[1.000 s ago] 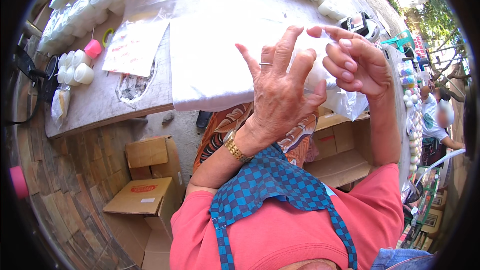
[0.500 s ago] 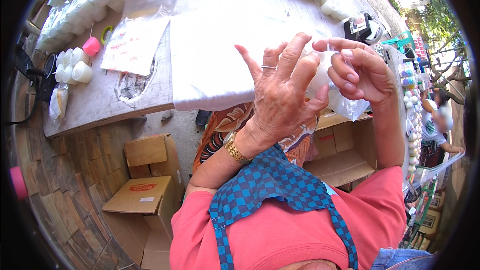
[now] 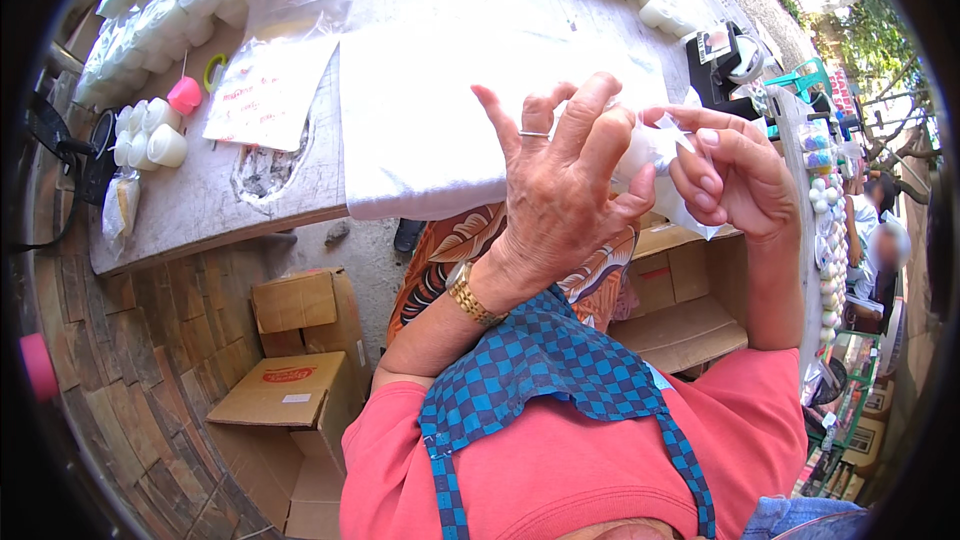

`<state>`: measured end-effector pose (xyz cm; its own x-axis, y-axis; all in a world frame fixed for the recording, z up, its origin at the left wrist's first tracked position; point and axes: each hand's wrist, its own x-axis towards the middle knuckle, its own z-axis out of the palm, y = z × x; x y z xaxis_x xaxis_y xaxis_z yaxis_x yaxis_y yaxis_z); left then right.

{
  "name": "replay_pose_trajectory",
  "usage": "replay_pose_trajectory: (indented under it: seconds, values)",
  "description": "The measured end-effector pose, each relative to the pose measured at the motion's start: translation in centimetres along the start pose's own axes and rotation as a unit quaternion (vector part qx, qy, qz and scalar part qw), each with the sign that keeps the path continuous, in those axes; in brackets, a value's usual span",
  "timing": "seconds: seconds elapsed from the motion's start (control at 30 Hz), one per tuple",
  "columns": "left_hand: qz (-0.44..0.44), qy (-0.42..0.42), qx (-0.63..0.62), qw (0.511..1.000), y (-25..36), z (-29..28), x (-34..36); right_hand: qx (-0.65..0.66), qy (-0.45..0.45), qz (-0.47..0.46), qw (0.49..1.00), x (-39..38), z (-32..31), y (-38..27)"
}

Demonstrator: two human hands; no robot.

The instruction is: The person wraps small white cylindrical candles individually in clear plastic bags at an outdoor table. They pick up each candle, place it in a bag, seal the bag, and set it aside. The process is repeated continuously throughout the clip.

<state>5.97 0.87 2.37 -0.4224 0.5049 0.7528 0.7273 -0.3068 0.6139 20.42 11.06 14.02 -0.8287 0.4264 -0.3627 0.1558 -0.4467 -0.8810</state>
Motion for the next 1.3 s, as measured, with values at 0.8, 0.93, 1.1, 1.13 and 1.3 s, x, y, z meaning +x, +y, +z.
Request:
replay_pose_trajectory:
  seconds: [0.8, 0.93, 1.1, 1.13, 1.3]
  values:
    - [0.038, -0.011, 0.013, 0.999, 0.5, 0.4, -1.0, 0.037, -0.016, -0.035, 0.999, 2.0, 2.6, -2.3]
    - [0.031, -0.001, 0.019, 0.999, 0.4, 0.3, -0.8, 0.031, -0.003, -0.003, 1.0, 1.5, 2.2, -1.5]
    - [0.034, -0.025, 0.048, 0.998, 0.5, 0.1, -0.6, 0.023, -0.003, 0.014, 1.0, 0.9, 1.4, -0.9]
    - [0.028, -0.032, 0.045, 0.998, 0.6, 0.0, -0.6, 0.015, -0.003, 0.018, 1.0, 0.9, 1.3, -0.9]
    - [0.011, -0.024, 0.013, 1.0, 0.5, 0.5, -0.8, 0.03, -0.013, -0.009, 0.999, 1.3, 1.9, -1.3]
